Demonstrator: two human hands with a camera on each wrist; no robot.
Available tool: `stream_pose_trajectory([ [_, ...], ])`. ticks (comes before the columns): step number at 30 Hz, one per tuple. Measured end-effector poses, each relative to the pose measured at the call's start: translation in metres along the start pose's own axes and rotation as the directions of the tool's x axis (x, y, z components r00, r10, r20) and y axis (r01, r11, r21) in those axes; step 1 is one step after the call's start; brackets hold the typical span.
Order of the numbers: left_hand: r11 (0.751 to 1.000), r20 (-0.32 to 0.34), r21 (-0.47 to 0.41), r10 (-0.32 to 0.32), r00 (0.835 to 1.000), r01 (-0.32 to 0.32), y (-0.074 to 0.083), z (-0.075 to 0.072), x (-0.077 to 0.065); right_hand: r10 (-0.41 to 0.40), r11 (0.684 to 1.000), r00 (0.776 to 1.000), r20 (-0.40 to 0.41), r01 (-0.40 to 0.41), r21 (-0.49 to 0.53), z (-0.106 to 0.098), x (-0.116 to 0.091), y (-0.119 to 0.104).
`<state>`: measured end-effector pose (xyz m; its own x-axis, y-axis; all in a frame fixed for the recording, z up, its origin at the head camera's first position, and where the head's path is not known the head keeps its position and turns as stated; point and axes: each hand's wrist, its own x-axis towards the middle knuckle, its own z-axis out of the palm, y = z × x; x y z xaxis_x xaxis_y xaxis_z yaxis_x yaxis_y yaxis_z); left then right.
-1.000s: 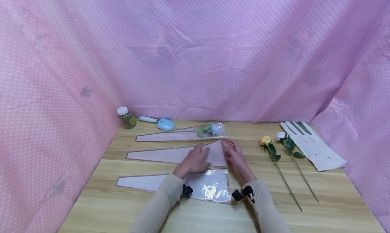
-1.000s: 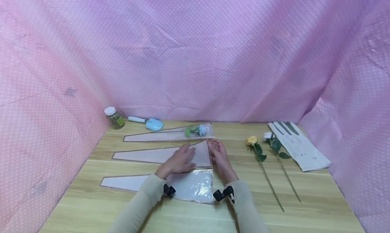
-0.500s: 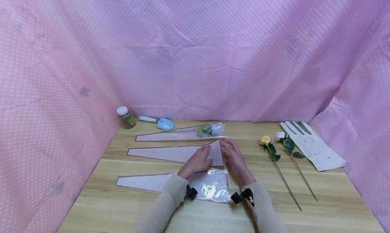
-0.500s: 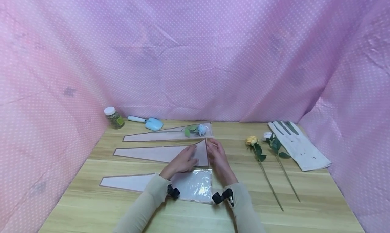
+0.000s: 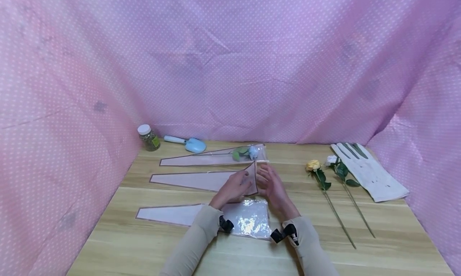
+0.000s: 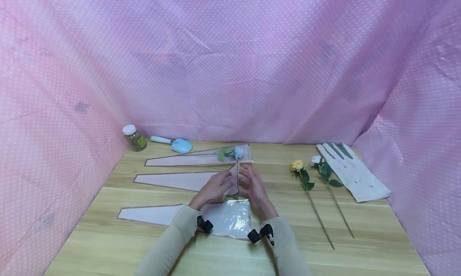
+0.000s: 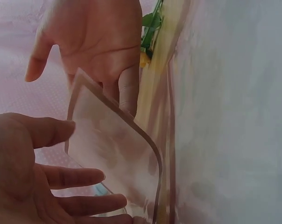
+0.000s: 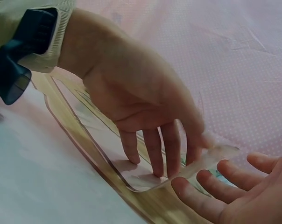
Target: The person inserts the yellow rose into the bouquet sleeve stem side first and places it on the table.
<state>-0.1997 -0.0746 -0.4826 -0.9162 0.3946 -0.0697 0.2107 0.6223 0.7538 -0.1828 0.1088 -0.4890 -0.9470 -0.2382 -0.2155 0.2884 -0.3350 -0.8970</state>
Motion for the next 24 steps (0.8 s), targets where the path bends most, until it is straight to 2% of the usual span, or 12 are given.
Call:
stream_pose_trajectory([
  [2, 1.000, -0.021, -0.017, 0.016, 1.000, -0.016, 0.000, -0.001, 0.000, 0.003, 1.000, 1.000, 0.008, -0.003, -0.009, 0.002, 0.000, 0.000],
  [4, 0.999, -0.027, -0.040, 0.005, 1.000, -0.006, 0.000, -0.003, 0.000, 0.004, 1.000, 1.000, 0.007, -0.004, -0.026, 0.004, 0.000, 0.001],
  [10, 0.991, -0.028, -0.103, -0.084, 0.996, 0.081, 0.002, -0.009, 0.000, -0.013, 0.998, 1.000, 0.012, 0.014, -0.067, 0.009, 0.000, 0.001],
  [17, 0.990, -0.040, -0.113, -0.089, 0.995, 0.084, 0.001, -0.009, 0.004, -0.025, 0.996, 0.999, 0.035, 0.028, -0.087, 0.013, -0.002, 0.003],
  [24, 0.981, -0.042, -0.167, -0.108, 0.993, 0.099, 0.002, -0.009, 0.004, -0.025, 0.994, 0.997, 0.074, 0.033, -0.106, 0.013, -0.004, 0.006],
])
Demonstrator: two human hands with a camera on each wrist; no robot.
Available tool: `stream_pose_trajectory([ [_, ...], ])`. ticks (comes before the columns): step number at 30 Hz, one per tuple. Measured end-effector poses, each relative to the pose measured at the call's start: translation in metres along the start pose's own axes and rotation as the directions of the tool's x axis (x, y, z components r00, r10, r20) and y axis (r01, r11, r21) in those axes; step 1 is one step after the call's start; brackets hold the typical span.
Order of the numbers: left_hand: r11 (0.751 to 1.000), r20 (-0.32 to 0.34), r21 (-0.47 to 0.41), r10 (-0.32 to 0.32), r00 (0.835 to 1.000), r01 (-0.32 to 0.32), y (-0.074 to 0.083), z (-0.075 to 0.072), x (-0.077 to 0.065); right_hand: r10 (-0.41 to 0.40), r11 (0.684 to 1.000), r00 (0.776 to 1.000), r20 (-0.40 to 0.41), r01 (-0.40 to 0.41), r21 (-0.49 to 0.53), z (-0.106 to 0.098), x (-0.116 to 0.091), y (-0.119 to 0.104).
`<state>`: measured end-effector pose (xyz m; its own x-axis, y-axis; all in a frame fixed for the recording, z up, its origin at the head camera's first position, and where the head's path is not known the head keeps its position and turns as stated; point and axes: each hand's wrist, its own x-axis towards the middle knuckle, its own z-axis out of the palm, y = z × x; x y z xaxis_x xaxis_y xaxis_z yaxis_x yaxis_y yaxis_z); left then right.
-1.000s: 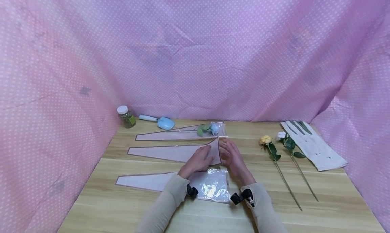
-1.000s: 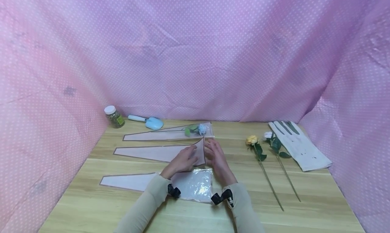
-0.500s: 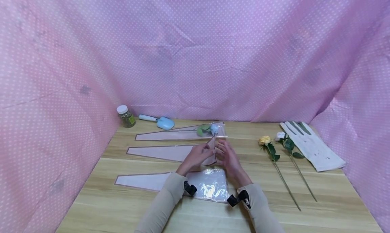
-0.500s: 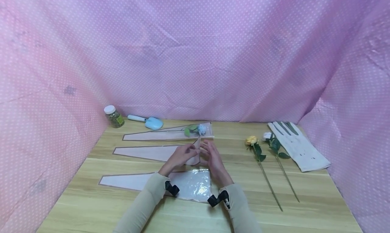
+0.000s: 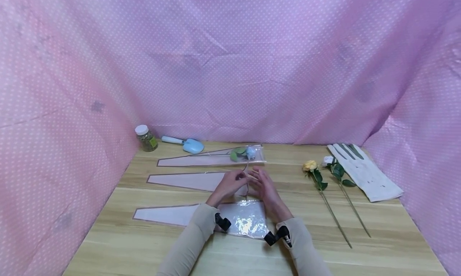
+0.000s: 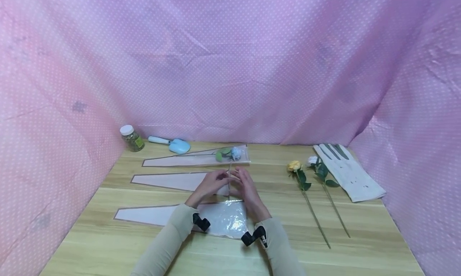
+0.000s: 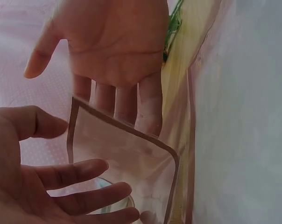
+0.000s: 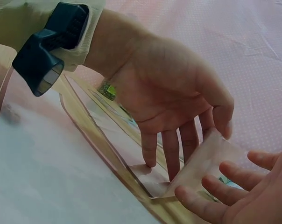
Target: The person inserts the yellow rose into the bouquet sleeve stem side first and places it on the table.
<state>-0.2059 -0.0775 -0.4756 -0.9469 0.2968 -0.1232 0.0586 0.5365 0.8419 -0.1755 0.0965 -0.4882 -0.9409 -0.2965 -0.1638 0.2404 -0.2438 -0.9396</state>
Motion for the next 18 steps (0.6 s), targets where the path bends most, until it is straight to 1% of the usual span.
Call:
stream_pose_trajectory([
  [4, 0.999, -0.002, -0.032, -0.018, 1.000, 0.018, -0.0025, -0.0005, 0.0011, 0.006, 1.000, 1.000, 0.010, -0.006, -0.008, -0.0007, 0.0017, 0.0052],
  [11, 0.995, -0.004, -0.050, -0.088, 0.996, 0.088, -0.0038, -0.0020, 0.0013, 0.018, 0.999, 0.999, -0.034, -0.019, -0.047, -0.0017, 0.0052, 0.0100],
  [14, 0.995, -0.021, -0.050, -0.092, 0.996, 0.090, -0.0029, -0.0023, 0.0012, 0.012, 0.998, 0.999, -0.038, -0.014, -0.054, -0.0018, 0.0062, 0.0098],
  [18, 0.996, -0.050, -0.055, -0.078, 0.996, 0.076, -0.0015, -0.0017, 0.0006, 0.009, 0.997, 0.999, -0.053, -0.013, -0.076, -0.0024, 0.0074, 0.0096],
])
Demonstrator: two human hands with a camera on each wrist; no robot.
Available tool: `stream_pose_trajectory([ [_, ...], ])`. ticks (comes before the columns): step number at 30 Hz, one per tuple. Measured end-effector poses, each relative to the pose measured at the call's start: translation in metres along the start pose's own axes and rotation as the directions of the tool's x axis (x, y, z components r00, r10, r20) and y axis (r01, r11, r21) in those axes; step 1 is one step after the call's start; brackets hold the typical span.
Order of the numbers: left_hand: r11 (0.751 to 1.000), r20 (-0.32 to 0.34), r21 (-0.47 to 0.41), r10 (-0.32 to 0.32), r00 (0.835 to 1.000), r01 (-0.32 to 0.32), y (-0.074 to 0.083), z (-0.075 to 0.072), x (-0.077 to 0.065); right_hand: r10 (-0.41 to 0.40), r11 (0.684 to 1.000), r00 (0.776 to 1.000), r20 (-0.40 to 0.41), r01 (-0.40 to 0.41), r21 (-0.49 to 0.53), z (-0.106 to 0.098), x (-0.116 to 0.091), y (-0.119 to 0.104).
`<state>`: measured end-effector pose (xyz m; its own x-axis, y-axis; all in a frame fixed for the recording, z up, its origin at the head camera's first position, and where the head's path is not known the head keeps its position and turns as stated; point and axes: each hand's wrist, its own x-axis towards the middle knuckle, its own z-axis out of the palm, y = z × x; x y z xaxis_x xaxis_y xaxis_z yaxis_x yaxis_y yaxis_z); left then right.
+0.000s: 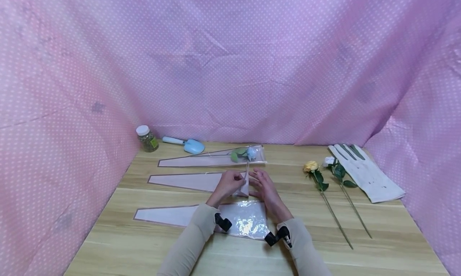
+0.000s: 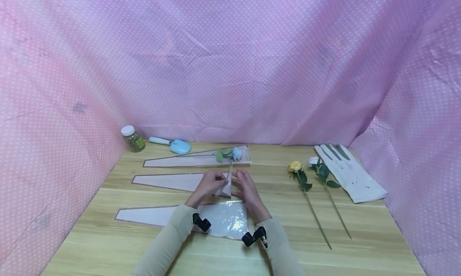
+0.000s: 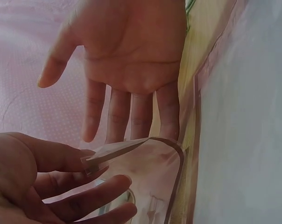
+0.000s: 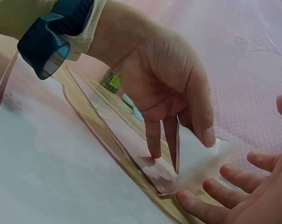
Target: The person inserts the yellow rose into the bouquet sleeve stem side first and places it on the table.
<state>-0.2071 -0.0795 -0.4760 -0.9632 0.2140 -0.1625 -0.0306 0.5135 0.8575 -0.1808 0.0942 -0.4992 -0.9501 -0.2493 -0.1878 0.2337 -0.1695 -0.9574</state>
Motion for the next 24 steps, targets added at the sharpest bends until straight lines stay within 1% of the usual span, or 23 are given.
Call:
stream_pose_trajectory([
  [3, 1.000, -0.028, -0.015, 0.014, 1.000, -0.014, 0.000, 0.001, -0.001, 0.013, 1.000, 1.000, -0.020, -0.013, -0.010, 0.000, 0.001, 0.000],
  [5, 0.999, -0.048, -0.029, 0.034, 0.998, -0.035, 0.000, 0.002, -0.001, 0.032, 0.999, 0.999, -0.039, -0.032, -0.012, 0.000, 0.002, 0.000],
  [7, 0.997, -0.063, -0.057, 0.050, 0.997, -0.054, -0.001, 0.004, 0.000, 0.054, 0.998, 0.997, -0.061, -0.055, -0.015, 0.001, 0.003, 0.000],
  [10, 0.991, -0.070, -0.114, 0.058, 0.996, -0.066, -0.004, 0.006, 0.001, 0.061, 0.997, 0.994, -0.087, -0.064, -0.031, 0.002, 0.005, -0.002],
  [12, 0.987, -0.065, -0.149, 0.051, 0.997, -0.060, -0.006, 0.007, 0.002, 0.050, 0.997, 0.995, -0.092, -0.055, -0.054, 0.004, 0.006, -0.003],
  [19, 0.980, -0.043, -0.197, 0.025, 0.999, -0.033, -0.005, 0.010, 0.004, -0.014, 0.985, 0.996, -0.087, -0.002, -0.174, 0.005, 0.012, -0.007],
  [24, 0.969, -0.048, -0.244, 0.019, 0.999, -0.030, -0.006, 0.013, 0.006, -0.037, 0.973, 0.992, -0.122, 0.008, -0.229, 0.004, 0.016, -0.007],
])
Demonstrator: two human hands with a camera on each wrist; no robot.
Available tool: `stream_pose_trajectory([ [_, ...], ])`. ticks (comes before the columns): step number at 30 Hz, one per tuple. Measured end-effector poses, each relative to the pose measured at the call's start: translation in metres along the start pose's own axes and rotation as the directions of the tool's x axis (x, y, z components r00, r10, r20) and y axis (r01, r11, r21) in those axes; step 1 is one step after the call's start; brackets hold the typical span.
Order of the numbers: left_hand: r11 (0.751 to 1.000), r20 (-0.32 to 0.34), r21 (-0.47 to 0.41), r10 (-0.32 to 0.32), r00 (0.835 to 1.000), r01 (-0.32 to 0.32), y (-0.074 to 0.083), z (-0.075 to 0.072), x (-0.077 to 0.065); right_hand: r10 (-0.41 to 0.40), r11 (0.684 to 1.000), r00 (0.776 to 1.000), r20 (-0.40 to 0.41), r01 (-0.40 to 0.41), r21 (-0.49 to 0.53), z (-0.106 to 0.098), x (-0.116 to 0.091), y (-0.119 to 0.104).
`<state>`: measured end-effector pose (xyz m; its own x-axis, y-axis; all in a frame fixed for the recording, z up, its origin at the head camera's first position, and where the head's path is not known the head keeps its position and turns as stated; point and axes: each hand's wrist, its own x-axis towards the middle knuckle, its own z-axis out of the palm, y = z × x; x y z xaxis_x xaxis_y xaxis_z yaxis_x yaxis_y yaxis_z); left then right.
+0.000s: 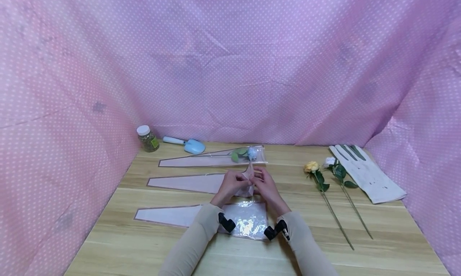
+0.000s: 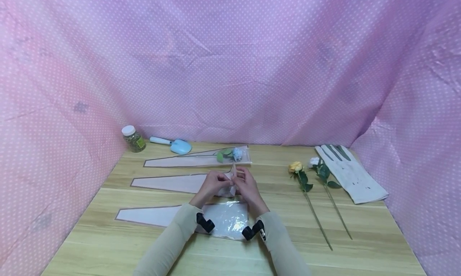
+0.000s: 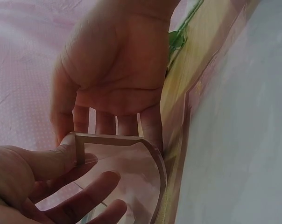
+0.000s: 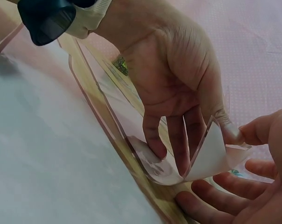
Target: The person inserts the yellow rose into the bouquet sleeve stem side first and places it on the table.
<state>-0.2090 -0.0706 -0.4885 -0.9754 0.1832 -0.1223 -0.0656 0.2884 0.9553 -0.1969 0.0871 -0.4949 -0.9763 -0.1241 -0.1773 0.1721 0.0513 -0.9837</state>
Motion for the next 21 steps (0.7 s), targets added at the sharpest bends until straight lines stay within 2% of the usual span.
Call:
stream_pose_trajectory([
  [6, 1.000, -0.020, -0.012, -0.024, 1.000, 0.024, 0.001, 0.000, 0.001, -0.014, 1.000, 0.999, -0.040, 0.013, -0.017, -0.002, 0.003, -0.002],
  [9, 1.000, -0.026, -0.017, -0.014, 1.000, 0.013, 0.001, 0.000, 0.001, -0.022, 1.000, 0.999, -0.045, 0.022, -0.007, -0.004, 0.004, -0.004],
  [14, 0.999, -0.028, -0.026, -0.020, 0.999, 0.019, 0.001, -0.002, 0.000, -0.022, 1.000, 0.999, -0.033, 0.023, 0.009, -0.006, 0.005, -0.004],
  [21, 0.998, -0.048, -0.030, -0.060, 0.997, 0.058, 0.002, -0.004, -0.002, -0.041, 0.998, 0.999, -0.001, 0.040, -0.052, -0.012, 0.004, -0.004],
])
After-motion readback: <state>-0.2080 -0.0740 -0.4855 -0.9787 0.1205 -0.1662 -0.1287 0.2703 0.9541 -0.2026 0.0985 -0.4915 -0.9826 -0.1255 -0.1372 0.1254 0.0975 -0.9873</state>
